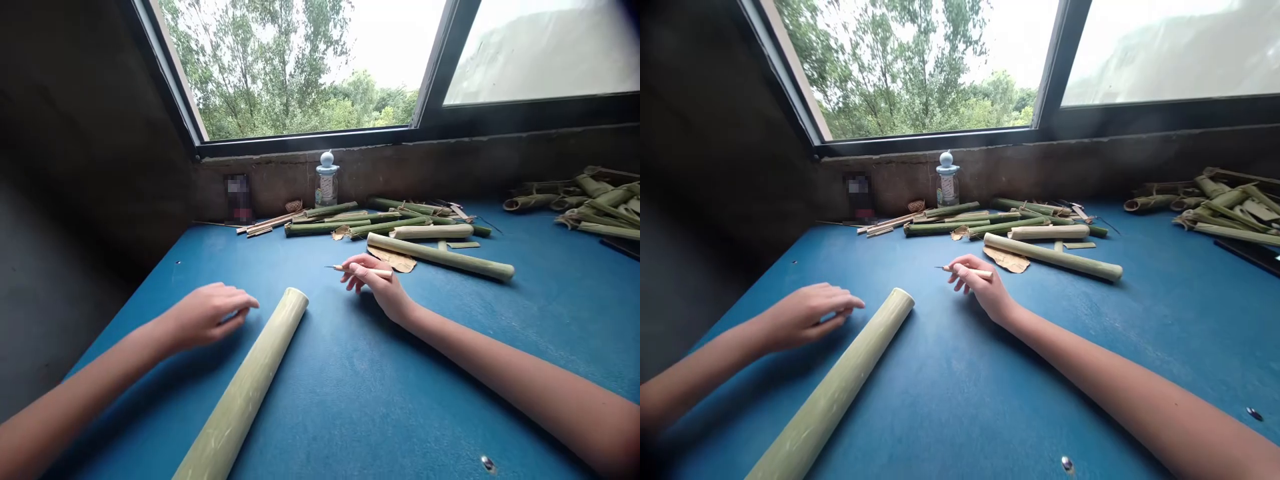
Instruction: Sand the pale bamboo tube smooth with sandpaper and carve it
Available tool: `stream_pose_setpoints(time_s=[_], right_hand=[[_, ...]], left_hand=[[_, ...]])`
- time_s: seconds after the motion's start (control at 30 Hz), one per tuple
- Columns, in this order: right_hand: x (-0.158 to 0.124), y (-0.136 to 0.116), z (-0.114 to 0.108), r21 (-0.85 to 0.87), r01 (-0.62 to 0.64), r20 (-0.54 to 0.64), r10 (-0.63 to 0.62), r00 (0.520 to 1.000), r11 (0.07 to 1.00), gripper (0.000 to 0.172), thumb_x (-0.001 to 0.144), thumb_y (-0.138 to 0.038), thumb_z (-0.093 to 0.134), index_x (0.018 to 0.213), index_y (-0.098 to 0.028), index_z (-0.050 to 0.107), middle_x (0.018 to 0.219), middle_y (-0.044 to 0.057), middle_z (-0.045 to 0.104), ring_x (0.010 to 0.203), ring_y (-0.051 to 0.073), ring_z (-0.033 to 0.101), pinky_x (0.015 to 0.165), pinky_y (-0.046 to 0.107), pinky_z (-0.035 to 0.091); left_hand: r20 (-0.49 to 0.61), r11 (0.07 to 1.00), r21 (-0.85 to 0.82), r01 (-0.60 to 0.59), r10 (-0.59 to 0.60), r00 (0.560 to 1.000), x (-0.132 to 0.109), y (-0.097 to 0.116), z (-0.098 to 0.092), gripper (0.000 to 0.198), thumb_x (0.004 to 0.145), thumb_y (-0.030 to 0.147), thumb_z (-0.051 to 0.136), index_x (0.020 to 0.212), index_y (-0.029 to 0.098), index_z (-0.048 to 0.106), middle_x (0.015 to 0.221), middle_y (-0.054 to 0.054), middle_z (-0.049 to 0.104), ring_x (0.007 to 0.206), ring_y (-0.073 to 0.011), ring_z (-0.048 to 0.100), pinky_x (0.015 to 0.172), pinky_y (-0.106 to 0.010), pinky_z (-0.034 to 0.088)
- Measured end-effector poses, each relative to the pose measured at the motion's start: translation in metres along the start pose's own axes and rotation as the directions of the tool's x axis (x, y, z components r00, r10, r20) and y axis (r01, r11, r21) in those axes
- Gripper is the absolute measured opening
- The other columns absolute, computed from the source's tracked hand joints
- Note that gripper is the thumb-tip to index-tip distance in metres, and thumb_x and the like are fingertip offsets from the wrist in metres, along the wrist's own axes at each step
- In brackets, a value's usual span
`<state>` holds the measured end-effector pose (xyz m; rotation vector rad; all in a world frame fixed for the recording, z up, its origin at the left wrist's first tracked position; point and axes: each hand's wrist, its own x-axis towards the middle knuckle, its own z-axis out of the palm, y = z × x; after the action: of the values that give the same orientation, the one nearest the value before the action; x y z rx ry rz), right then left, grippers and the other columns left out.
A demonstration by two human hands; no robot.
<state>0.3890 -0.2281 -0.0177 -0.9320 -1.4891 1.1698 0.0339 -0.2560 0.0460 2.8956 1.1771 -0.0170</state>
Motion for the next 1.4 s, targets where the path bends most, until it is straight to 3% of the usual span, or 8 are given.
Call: stream_pose_setpoints(time_s=[0.33,0.5,0.57,0.67,0.77,0.9,1.03,1.4], right_hand=[[-0.013,-0.002,0.003,-0.080,0.133,0.186,-0.116,0.976,0.988,0.026,0.094,-0.036,0.061,0.117,-0.023,0.063,0.110,0.007,0.071,0.098,0.019,0.068,0.084,0.033,0.053],[-0.015,0.001,0.004,-0.224,0.306,0.241,-0.252,0.937,0.925,0.018,0.097,-0.030,0.057,0.113,-0.022,0.059,0.099,0.006,0.070,0.092,0.019,0.069,0.083,0.034,0.053],[-0.015,0.002,0.005,-0.262,0.345,0.264,-0.277,0.924,0.901,0.017,0.098,-0.029,0.056,0.113,-0.022,0.058,0.098,0.005,0.070,0.090,0.019,0.069,0.082,0.033,0.053],[-0.013,0.004,0.004,-0.283,0.358,0.261,-0.287,0.922,0.890,0.016,0.098,-0.028,0.055,0.113,-0.022,0.058,0.097,0.005,0.070,0.089,0.018,0.068,0.083,0.033,0.052],[-0.010,0.005,0.003,-0.302,0.324,0.210,-0.270,0.940,0.896,0.016,0.098,-0.030,0.054,0.112,-0.022,0.058,0.097,0.005,0.070,0.089,0.019,0.068,0.079,0.033,0.052],[-0.003,0.006,0.003,-0.324,0.258,0.146,-0.221,0.964,0.910,0.019,0.097,-0.032,0.055,0.112,-0.021,0.057,0.095,0.005,0.070,0.083,0.018,0.067,0.074,0.031,0.053],[0.002,0.007,0.004,-0.337,0.193,0.098,-0.170,0.981,0.922,0.019,0.096,-0.031,0.055,0.112,-0.021,0.058,0.094,0.005,0.070,0.080,0.017,0.067,0.071,0.031,0.053],[0.003,0.004,0.006,-0.270,0.263,0.017,-0.269,0.963,0.926,0.018,0.098,-0.030,0.056,0.111,-0.020,0.065,0.101,0.007,0.071,0.079,0.016,0.072,0.060,0.026,0.059]], left_hand=[[-0.258,0.997,0.022,-0.078,0.081,0.963,-0.008,0.036,0.041,0.028,0.100,0.023,0.040,0.102,0.021,0.067,0.087,-0.004,0.067,0.073,-0.0165,0.058,0.067,-0.029,0.040],[-0.178,0.983,0.121,0.136,-0.113,0.978,0.017,-0.006,0.039,0.036,0.096,0.030,0.038,0.113,0.020,0.069,0.103,-0.009,0.072,0.088,-0.0232,0.066,0.076,-0.034,0.046],[-0.178,0.913,0.130,0.386,-0.361,0.915,0.043,-0.046,0.033,0.052,0.094,0.032,0.038,0.141,0.018,0.055,0.121,-0.014,0.070,0.103,-0.0281,0.068,0.081,-0.035,0.049],[-0.128,0.732,0.031,0.681,-0.673,0.729,0.090,-0.115,0.024,0.073,0.093,0.036,0.037,0.162,0.017,0.020,0.119,-0.017,0.072,0.103,-0.0321,0.070,0.081,-0.037,0.051],[-0.160,0.634,-0.154,0.757,-0.772,0.615,0.129,-0.168,0.017,0.084,0.090,0.037,0.042,0.163,0.015,0.008,0.116,-0.017,0.073,0.103,-0.0303,0.071,0.085,-0.035,0.051],[-0.238,0.560,-0.297,0.773,-0.828,0.508,0.153,-0.204,0.012,0.086,0.088,0.034,0.044,0.164,0.021,0.006,0.117,-0.016,0.073,0.103,-0.0322,0.071,0.089,-0.040,0.052],[-0.278,0.579,-0.238,0.780,-0.810,0.517,0.156,-0.217,0.008,0.078,0.089,0.035,0.042,0.163,0.029,0.018,0.131,-0.018,0.066,0.118,-0.0405,0.064,0.092,-0.049,0.050],[-0.309,0.621,-0.249,0.743,-0.778,0.546,0.123,-0.221,0.027,0.075,0.088,0.034,0.042,0.161,0.032,0.026,0.117,-0.010,0.073,0.109,-0.0370,0.067,0.087,-0.043,0.053]])
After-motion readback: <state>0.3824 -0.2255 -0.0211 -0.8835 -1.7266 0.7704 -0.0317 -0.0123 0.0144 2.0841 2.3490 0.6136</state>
